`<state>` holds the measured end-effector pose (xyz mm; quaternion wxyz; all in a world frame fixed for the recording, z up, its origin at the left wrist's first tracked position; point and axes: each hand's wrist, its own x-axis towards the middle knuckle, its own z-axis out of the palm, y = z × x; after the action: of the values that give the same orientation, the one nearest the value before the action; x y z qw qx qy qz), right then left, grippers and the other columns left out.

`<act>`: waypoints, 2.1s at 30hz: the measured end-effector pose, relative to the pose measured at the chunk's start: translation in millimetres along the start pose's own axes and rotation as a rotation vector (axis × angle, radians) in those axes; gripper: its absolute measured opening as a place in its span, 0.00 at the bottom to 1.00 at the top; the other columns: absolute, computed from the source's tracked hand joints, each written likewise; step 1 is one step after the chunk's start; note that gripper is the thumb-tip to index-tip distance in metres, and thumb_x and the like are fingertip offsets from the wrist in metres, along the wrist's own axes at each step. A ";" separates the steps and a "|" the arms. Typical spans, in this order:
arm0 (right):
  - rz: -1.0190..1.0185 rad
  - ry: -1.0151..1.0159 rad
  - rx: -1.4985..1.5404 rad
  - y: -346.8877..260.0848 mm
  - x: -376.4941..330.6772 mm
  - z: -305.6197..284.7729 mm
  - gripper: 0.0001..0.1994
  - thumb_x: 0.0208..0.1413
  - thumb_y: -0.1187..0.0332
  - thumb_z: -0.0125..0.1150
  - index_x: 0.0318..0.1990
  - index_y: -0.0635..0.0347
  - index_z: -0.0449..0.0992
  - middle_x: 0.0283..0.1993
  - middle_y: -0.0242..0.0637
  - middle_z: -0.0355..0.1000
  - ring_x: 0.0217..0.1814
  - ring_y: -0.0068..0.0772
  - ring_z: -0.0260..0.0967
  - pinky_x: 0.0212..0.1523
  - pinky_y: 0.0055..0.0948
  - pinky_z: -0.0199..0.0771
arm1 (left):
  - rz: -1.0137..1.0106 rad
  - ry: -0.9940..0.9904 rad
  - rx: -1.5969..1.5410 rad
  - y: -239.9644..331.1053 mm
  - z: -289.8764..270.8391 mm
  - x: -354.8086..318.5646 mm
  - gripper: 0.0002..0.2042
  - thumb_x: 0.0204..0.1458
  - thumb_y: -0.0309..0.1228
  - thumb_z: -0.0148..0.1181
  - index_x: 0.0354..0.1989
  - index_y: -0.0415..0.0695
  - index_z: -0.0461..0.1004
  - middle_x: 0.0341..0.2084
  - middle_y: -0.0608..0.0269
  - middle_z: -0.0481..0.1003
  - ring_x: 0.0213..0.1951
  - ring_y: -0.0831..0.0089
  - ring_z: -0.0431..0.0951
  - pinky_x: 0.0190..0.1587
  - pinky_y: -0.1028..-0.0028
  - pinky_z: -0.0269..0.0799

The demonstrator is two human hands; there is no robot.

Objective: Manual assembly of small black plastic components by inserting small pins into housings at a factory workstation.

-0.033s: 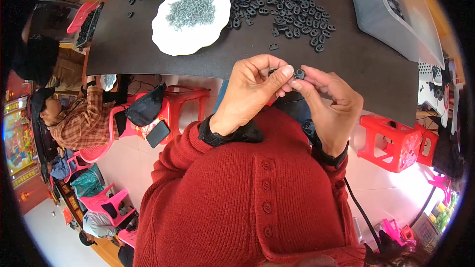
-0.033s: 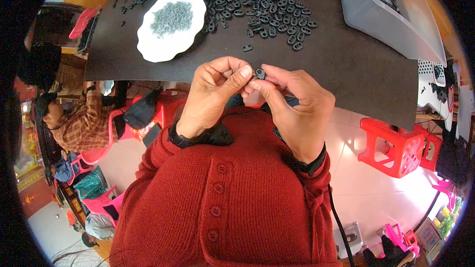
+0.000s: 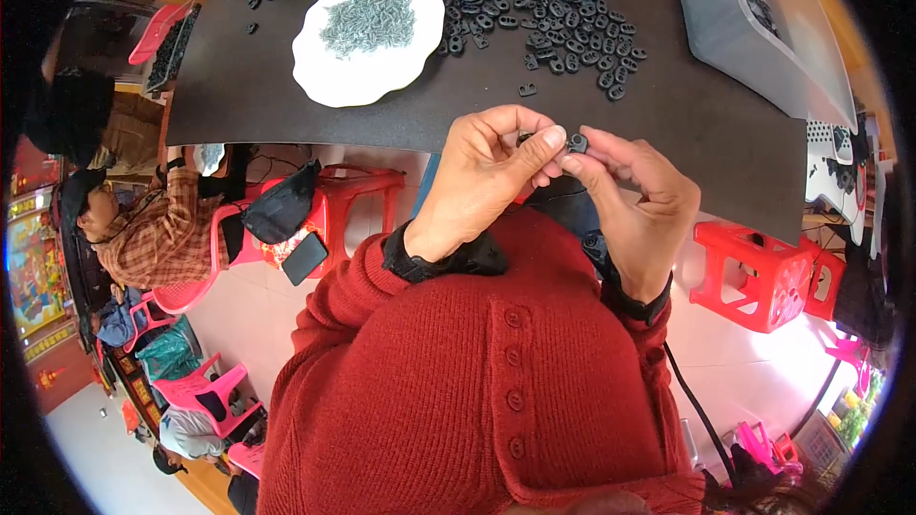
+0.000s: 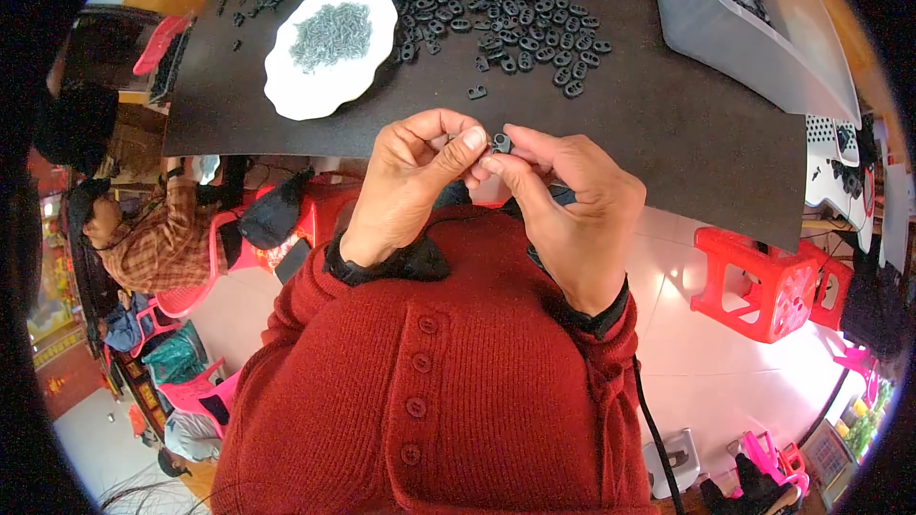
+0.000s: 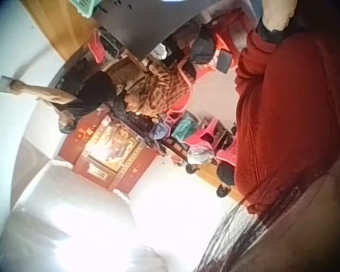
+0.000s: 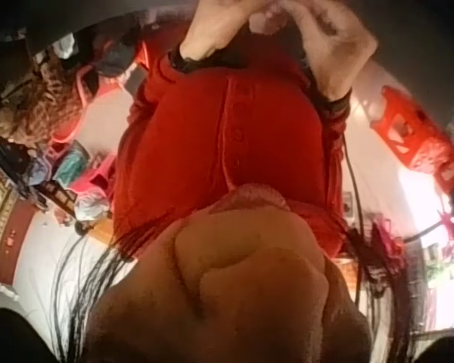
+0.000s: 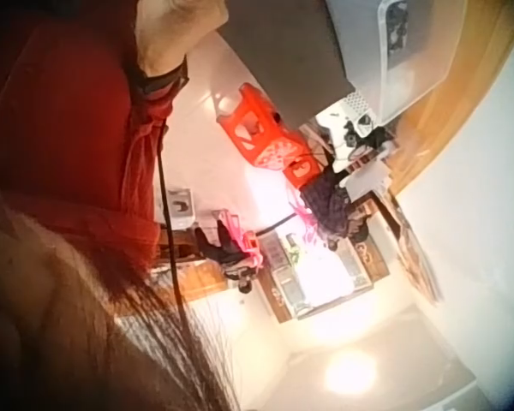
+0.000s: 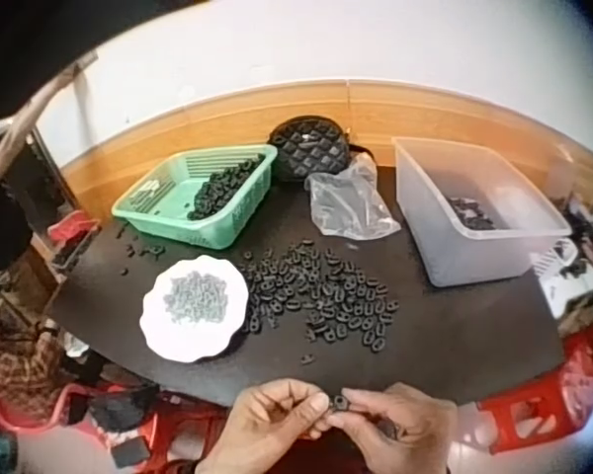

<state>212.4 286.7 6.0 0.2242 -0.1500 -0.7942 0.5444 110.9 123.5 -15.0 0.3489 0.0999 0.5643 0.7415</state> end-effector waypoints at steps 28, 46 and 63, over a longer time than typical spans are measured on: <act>0.165 -0.085 0.224 8.2 -5.4 6.6 0.10 0.63 0.82 0.75 0.51 0.72 0.89 0.38 0.33 0.83 0.40 0.19 0.77 0.42 0.19 0.75 | 0.044 0.103 0.101 -14.0 -2.8 -9.0 0.09 0.71 0.32 0.70 0.46 0.38 0.85 0.31 0.69 0.85 0.31 0.86 0.78 0.36 0.80 0.75; 0.308 -0.121 0.373 15.8 6.8 -2.1 0.09 0.65 0.80 0.74 0.51 0.72 0.89 0.44 0.36 0.88 0.44 0.19 0.82 0.47 0.20 0.81 | 0.014 0.020 0.094 -8.6 -9.5 -1.0 0.10 0.73 0.32 0.67 0.48 0.36 0.86 0.37 0.64 0.87 0.35 0.83 0.81 0.39 0.79 0.78; 0.319 -0.127 0.313 16.5 9.1 5.0 0.09 0.65 0.79 0.72 0.51 0.71 0.89 0.41 0.36 0.87 0.39 0.18 0.79 0.38 0.19 0.74 | 0.023 0.060 0.171 -8.8 -9.8 0.4 0.08 0.71 0.29 0.69 0.45 0.35 0.86 0.32 0.69 0.85 0.32 0.85 0.78 0.36 0.80 0.76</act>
<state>201.9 293.1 -9.2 0.1053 -0.2027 -0.6788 0.6979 108.9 117.3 -26.4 0.3136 0.1135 0.6347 0.6971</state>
